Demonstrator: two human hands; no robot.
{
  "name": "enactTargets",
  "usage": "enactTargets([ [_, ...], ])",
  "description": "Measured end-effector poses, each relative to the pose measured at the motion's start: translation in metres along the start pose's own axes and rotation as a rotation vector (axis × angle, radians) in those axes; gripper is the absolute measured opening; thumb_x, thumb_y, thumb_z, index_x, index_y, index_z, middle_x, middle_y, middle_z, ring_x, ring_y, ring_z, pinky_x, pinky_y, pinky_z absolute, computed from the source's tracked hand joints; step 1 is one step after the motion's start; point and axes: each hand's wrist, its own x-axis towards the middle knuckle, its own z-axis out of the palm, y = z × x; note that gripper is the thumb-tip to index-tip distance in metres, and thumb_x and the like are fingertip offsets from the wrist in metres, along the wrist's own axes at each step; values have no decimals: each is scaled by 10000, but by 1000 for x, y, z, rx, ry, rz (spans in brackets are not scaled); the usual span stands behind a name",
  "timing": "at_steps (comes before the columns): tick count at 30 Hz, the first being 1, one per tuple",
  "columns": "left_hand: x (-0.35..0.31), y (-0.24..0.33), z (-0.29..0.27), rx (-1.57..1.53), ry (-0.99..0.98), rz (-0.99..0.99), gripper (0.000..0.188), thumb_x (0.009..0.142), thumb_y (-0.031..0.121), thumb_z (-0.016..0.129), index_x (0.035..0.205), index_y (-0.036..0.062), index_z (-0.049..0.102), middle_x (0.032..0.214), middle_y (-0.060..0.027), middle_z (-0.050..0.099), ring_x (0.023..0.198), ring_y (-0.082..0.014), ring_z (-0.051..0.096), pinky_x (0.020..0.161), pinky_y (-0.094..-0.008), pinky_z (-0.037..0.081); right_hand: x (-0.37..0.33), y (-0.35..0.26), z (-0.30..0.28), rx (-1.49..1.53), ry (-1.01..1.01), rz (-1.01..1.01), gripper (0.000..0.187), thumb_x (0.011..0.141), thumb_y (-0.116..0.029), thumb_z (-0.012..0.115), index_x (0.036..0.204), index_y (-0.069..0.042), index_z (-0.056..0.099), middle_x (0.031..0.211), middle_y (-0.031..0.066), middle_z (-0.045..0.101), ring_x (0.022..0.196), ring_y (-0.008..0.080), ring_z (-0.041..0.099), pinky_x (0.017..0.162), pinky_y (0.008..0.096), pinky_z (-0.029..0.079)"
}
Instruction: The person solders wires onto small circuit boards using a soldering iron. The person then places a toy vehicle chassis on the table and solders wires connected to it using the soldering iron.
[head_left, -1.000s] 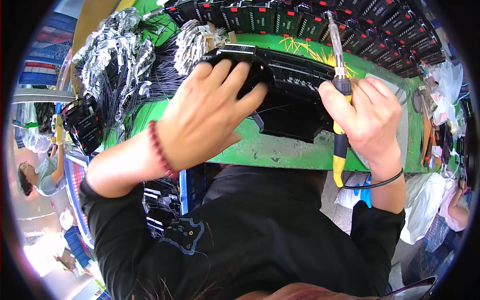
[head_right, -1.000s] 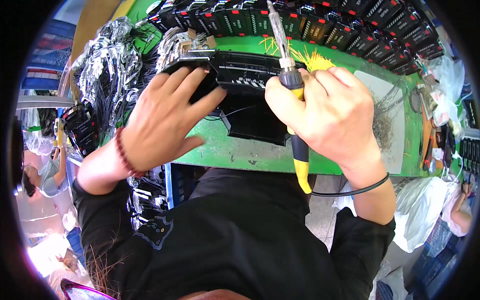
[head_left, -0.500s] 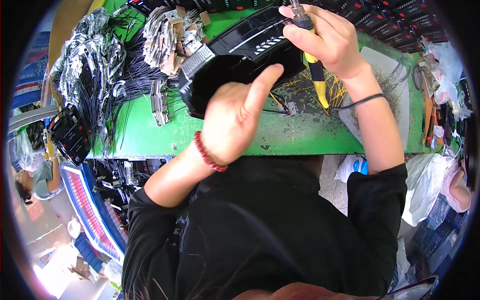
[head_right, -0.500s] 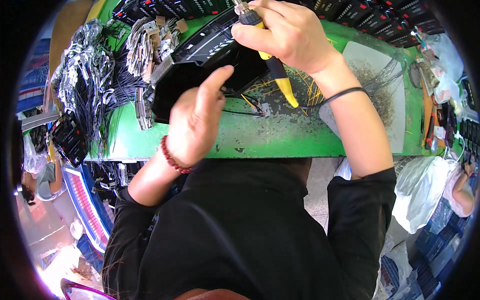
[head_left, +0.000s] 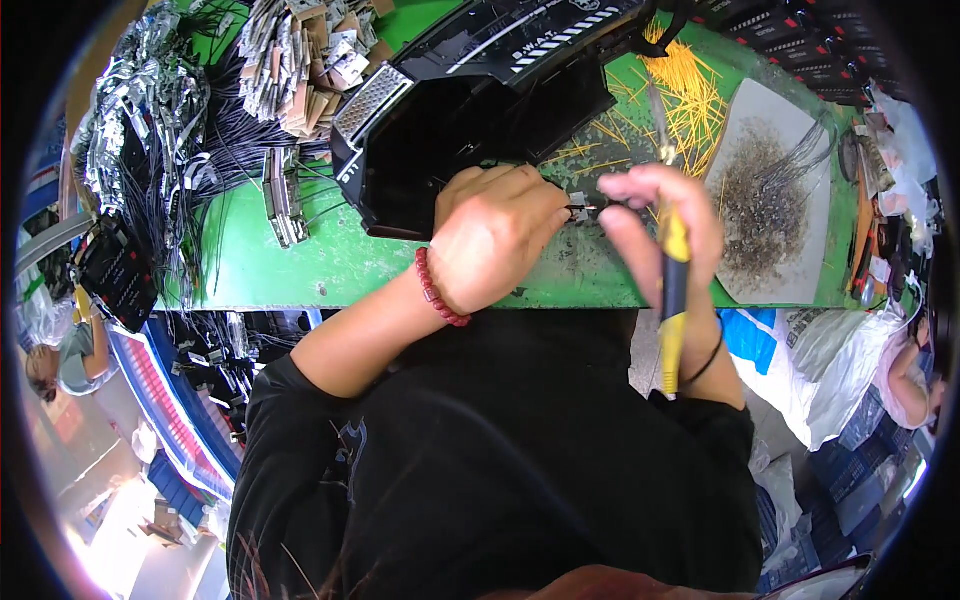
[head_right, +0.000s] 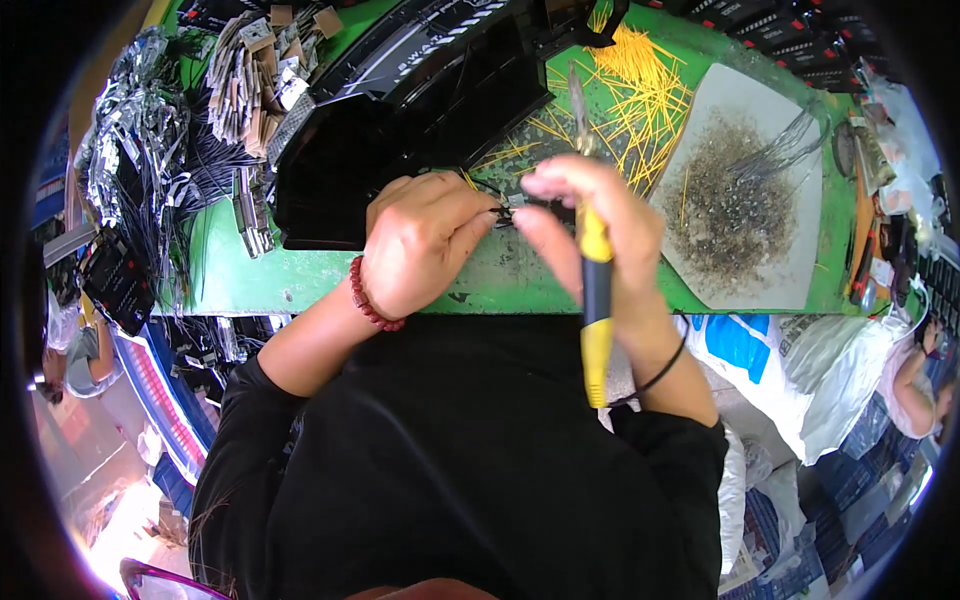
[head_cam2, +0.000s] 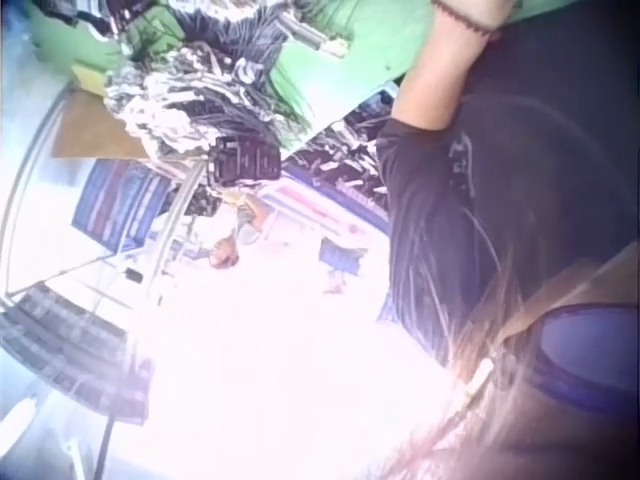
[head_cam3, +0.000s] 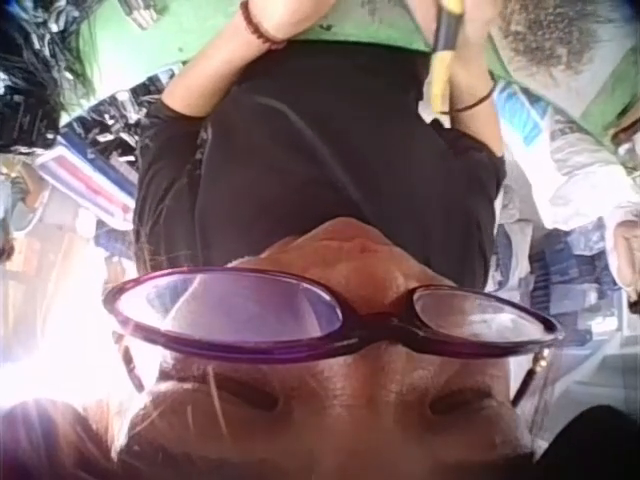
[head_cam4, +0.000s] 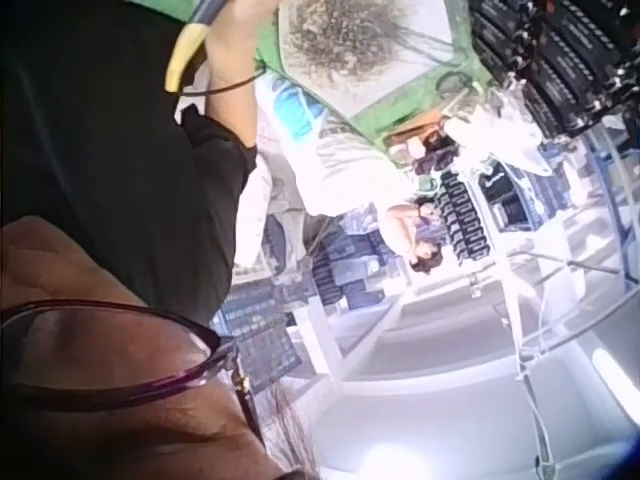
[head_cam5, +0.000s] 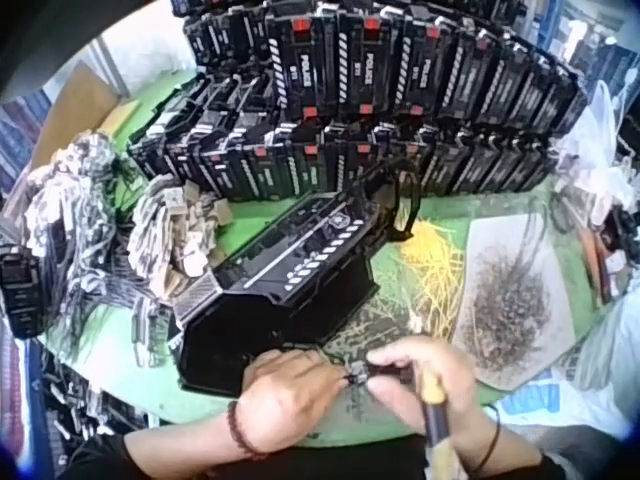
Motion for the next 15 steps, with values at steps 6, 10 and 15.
enactTargets([
  [6,3,2,-1,-69,47,-42,122,735,75,732,834,51,665,717,-66,616,672,-252,618,624,-350,478,-12,12,26,19,117,2,362,807,90,678,1108,-13,505,871,119,677,815,149,650,769,285,508],
  [10,1,-1,0,-126,23,-57,102,753,109,710,797,76,625,742,-54,605,713,-251,619,643,-362,465,-17,16,27,89,166,-17,405,827,98,654,1159,-16,452,892,149,681,833,171,660,760,283,504],
  [15,0,-1,1,-123,44,-87,104,754,99,708,778,78,610,755,-53,610,715,-253,617,647,-363,466,-21,16,23,-17,152,-140,420,840,104,632,1181,-22,420,922,184,694,844,202,680,754,277,505],
])
